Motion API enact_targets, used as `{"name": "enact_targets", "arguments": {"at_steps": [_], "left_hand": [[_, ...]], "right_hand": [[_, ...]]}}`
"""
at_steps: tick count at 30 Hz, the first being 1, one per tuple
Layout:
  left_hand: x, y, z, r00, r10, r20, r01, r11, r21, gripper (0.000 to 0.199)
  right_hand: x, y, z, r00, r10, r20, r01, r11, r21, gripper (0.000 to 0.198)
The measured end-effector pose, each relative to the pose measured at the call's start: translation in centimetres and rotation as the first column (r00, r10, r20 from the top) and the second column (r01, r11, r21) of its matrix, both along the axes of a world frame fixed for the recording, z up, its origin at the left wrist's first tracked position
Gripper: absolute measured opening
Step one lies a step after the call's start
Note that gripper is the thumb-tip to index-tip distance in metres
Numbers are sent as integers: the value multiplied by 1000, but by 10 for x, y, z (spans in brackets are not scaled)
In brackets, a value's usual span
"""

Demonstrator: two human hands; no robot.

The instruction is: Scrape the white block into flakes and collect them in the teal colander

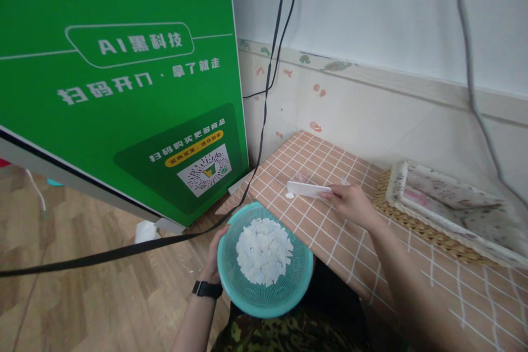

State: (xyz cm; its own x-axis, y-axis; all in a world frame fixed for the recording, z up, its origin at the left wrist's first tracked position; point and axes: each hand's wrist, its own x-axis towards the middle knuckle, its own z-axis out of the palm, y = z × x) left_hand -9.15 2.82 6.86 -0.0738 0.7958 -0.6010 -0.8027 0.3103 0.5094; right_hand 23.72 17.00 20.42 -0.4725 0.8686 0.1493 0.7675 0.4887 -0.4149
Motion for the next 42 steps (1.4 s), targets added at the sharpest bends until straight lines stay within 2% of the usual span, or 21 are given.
{"name": "enact_targets", "arguments": {"at_steps": [4,7,13,17,22,27,31,33,35,37,40,42], "left_hand": [[1,0,5,999,10,-39,-10,1000,4,17],[3,0,7,999,11,-46,-10,1000,22,16],[7,-6,-2,999,39,-24,-38,999,31,15],[11,-9,-5,999,47,1,-47,998,30,17],[14,-9,4,998,58,-32,-58,998,20,16],[17,-9,14,998,52,-32,-53,999,-12,15],[17,-9,15,998,55,-23,-56,998,-27,15],[17,-9,15,999,49,-12,-49,999,-18,16],[17,-9,14,999,42,-4,-42,999,-14,17],[16,-9,13,999,47,-4,-47,999,-19,16],[16,-8,12,999,49,-11,-50,998,-45,14],[15,-9,9,999,37,-16,-38,998,-56,13]], "right_hand": [[11,-15,5,1000,15,9,-15,998,-63,34],[20,-26,2,1000,-20,-21,19,997,-75,41],[26,-65,-32,960,-228,-160,231,973,-1,42],[15,-98,-51,939,-262,-222,269,963,1,41],[3,-118,-56,936,-219,-276,216,975,-39,30],[-6,-125,-61,932,-197,-304,213,977,21,23],[-11,-128,-61,939,-146,-310,144,989,-29,27],[-8,-123,-57,919,-225,-324,229,973,-27,33],[0,-112,-53,883,-339,-326,362,932,12,36],[11,-98,-50,863,-405,-300,439,897,50,36],[26,-79,-48,863,-445,-237,480,869,117,42],[32,-71,-48,870,-443,-215,475,871,127,41]]}}
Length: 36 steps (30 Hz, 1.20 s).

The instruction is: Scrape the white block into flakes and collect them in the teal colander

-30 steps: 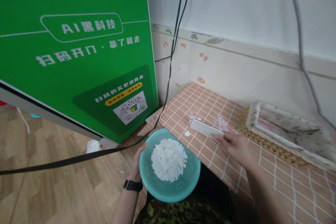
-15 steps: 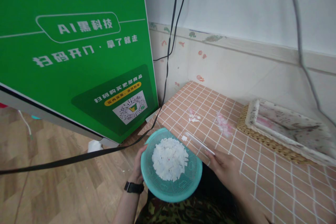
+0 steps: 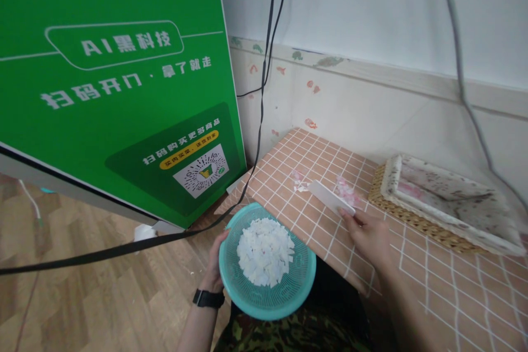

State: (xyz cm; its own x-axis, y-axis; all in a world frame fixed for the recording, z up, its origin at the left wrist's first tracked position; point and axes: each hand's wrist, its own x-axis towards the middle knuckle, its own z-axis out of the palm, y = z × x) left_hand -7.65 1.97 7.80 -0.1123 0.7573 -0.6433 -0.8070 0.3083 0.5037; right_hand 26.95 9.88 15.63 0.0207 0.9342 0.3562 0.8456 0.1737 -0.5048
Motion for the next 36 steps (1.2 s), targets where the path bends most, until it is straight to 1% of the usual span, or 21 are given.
{"name": "enact_targets", "arguments": {"at_steps": [4,8,13,17,20,24,27,31,34,36], "left_hand": [[-2,0,-3,1000,-1,-12,2,1000,30,16],[-1,1,-2,1000,-1,2,1,999,43,14],[1,1,1,1000,4,13,-4,1000,2,13],[2,1,6,1000,6,5,-6,1000,6,13],[3,2,8,1000,5,8,-5,1000,3,12],[1,2,4,1000,11,0,-11,1000,13,14],[0,2,1,1000,3,-3,-3,1000,28,16],[-1,1,-2,1000,-24,-13,24,999,25,16],[-2,2,-5,1000,-25,13,24,1000,13,15],[-2,2,-7,1000,-20,15,19,1000,18,15]], "right_hand": [[3,9,-2,999,40,18,-39,999,-14,43],[0,18,-1,997,72,33,-71,997,-31,45],[-1,30,0,988,148,35,-147,989,-29,41],[10,34,-3,985,173,10,-172,983,-55,39],[21,33,-5,986,165,7,-165,985,-59,39],[27,28,-2,992,128,6,-128,991,-44,40],[26,23,3,988,151,23,-149,987,-57,43],[27,19,8,986,169,-5,-168,982,-91,46],[24,22,9,991,133,-10,-134,989,-67,46],[18,25,10,987,158,2,-158,986,-58,45]]}}
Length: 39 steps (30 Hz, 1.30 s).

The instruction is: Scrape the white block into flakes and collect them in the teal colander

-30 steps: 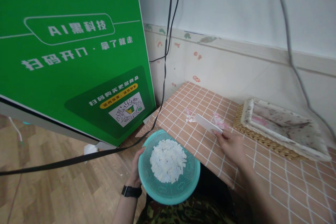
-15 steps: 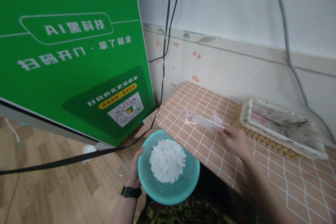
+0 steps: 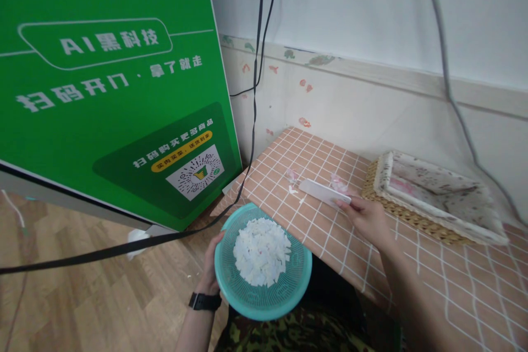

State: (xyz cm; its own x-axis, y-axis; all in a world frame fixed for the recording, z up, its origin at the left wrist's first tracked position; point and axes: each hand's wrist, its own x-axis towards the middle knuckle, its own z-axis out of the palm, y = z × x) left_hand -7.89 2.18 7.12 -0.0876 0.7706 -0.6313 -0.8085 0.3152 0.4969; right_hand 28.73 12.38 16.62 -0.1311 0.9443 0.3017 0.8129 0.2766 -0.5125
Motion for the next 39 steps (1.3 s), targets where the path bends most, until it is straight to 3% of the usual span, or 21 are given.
{"name": "enact_targets", "arguments": {"at_steps": [5,11,28,35,39], "left_hand": [[-1,-1,-2,1000,13,-22,-13,1000,7,17],[1,0,3,1000,18,3,-18,1000,-2,13],[4,1,10,999,29,-24,-29,999,27,13],[2,0,7,1000,32,0,-32,999,12,14],[2,0,3,1000,21,-16,-21,1000,5,16]], "right_hand": [[-16,8,6,997,53,52,-53,999,0,42],[-9,12,23,984,162,73,-157,985,-77,44],[-23,28,21,980,170,100,-161,983,-92,42],[-10,21,41,962,253,100,-233,956,-177,38],[1,8,36,981,184,62,-177,978,-109,43]]}}
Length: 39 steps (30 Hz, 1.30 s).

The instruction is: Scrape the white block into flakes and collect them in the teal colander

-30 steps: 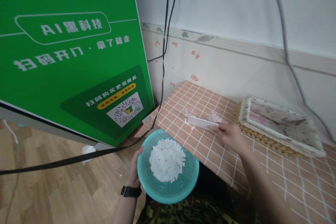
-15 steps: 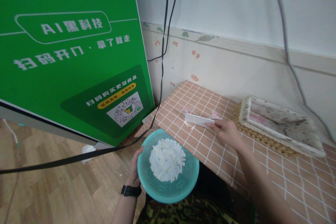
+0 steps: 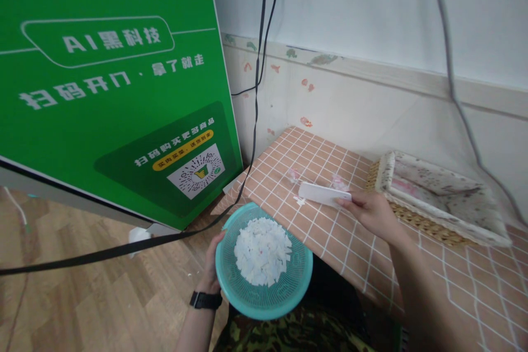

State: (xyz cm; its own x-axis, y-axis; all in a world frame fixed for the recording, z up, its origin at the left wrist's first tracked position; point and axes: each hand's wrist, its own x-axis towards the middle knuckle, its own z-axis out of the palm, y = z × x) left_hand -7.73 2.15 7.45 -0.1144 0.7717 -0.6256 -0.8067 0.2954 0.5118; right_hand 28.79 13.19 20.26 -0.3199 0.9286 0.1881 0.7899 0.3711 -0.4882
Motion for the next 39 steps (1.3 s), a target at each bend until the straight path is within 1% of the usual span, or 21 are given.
{"name": "enact_targets", "arguments": {"at_steps": [3,5,7,12,17,24,27,33,39], "left_hand": [[0,0,-1,1000,-6,5,6,1000,-6,15],[1,-1,0,1000,-15,7,15,1000,-19,16],[1,-1,1,1000,-28,12,28,999,-35,17],[2,-2,2,999,-47,20,47,998,-32,17],[3,-2,3,999,-33,0,33,999,-19,17],[4,-3,2,999,-43,-16,42,998,-52,17],[4,-4,2,999,-39,-37,37,998,-44,19],[4,-1,-2,998,-54,-42,53,999,-10,20],[8,1,2,998,-56,-42,56,998,7,14]], "right_hand": [[5,-14,-14,992,-118,-48,120,992,48,44],[5,-24,-24,980,-179,-85,183,982,41,42],[3,-32,-31,972,-206,-115,209,978,10,43],[-1,-43,-37,964,-220,-147,216,975,-45,44],[2,-51,-38,942,-262,-208,262,965,-32,38],[4,-52,-40,938,-306,-164,312,950,10,42],[-1,-48,-42,945,-278,-172,284,959,12,41],[-22,-43,-49,962,-219,-164,232,971,62,42],[-20,-56,-51,952,-241,-190,246,969,5,46]]}}
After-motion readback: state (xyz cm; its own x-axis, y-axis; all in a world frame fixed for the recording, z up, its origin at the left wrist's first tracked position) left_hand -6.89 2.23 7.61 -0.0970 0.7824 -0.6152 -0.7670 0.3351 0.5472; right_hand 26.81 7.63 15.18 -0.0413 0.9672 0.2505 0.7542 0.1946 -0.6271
